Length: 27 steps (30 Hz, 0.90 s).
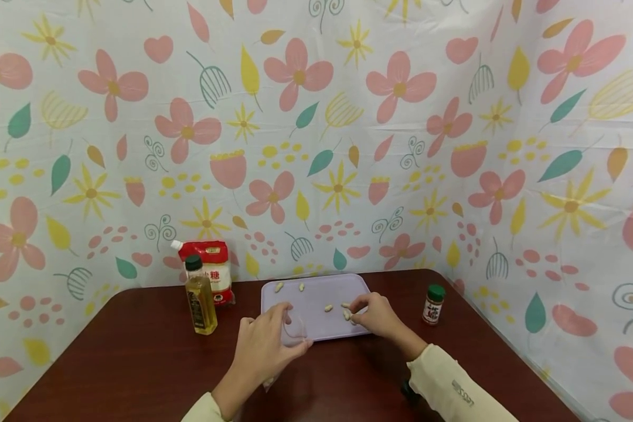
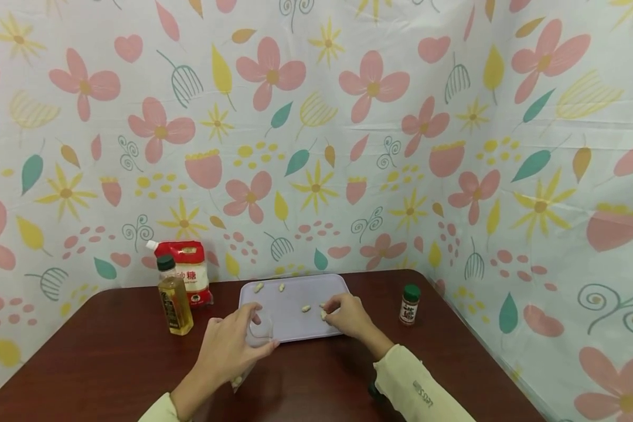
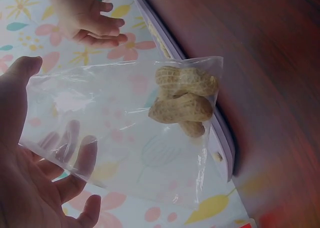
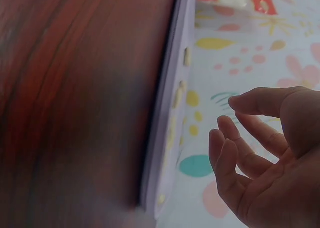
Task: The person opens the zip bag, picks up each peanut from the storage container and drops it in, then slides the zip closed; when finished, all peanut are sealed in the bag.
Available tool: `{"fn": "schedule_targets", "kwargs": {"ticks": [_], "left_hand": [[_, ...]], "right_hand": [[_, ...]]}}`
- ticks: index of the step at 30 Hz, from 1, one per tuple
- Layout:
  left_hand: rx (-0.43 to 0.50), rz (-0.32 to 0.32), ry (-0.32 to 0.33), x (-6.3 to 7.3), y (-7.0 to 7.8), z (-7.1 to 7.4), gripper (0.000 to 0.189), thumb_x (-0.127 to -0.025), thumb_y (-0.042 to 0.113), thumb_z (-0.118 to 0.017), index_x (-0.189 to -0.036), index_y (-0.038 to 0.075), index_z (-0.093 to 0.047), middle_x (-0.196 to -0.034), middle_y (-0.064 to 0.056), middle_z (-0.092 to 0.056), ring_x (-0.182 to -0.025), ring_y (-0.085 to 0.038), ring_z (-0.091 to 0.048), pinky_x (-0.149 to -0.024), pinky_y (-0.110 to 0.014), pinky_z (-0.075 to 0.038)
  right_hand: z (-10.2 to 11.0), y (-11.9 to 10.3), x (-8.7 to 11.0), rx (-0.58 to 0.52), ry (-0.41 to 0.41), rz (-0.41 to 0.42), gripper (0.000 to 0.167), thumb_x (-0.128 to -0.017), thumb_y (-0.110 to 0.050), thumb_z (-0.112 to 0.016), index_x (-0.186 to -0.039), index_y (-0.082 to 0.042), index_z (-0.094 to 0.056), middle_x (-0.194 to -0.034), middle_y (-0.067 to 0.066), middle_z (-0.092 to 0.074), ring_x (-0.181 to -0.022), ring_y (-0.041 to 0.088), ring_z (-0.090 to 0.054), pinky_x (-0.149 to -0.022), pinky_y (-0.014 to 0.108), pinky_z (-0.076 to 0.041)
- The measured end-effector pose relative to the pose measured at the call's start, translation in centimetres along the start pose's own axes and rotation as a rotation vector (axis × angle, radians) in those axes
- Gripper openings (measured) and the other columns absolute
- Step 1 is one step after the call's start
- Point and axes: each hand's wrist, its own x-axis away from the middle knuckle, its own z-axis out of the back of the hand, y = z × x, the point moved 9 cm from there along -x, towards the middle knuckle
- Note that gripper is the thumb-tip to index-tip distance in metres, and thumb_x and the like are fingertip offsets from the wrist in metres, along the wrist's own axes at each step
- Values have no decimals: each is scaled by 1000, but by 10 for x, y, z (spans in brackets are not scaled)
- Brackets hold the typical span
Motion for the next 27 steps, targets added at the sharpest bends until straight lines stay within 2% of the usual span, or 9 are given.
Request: {"fn": "schedule_targets", "kwargs": {"ticks": [7,13,20,27], "left_hand": [[5,-3,-3,0,0,-1,65,-72,65,-74,-116,20,-59,-85,16,-62,-70,-2,-59,-68,-36,-38],[-1,9,-29,1,-2,-3,64,-73,67,-72,-117,21,-59,-85,16,-62,-67,-5,-60,-69,-37,-39],[3,20,-49,2,-2,-4,65,-74,71,-69,-117,23,-59,-86,17,-61,-66,-4,-59,-70,-37,-38],[-13,11,-20,2,-3,-3,64,-73,68,-72,-116,22,-60,-86,15,-63,-69,-4,-60,-69,-36,-38]], "right_hand": [[2,23,-8,93,6,-45,11,-75,2,-76,-86,-2,-74,-84,5,-72,-81,21,-66,-71,38,-52],[-4,39,-14,198,-58,-81,11,-79,-4,-79,-89,-5,-74,-89,3,-71,-85,20,-66,-73,39,-54],[-11,45,-18,199,-119,-96,13,-78,0,-78,-89,-4,-74,-88,2,-70,-82,15,-63,-73,38,-53],[-15,56,-21,203,-156,-126,11,-78,0,-78,-86,-7,-75,-81,-1,-68,-75,13,-59,-69,34,-52]]}}
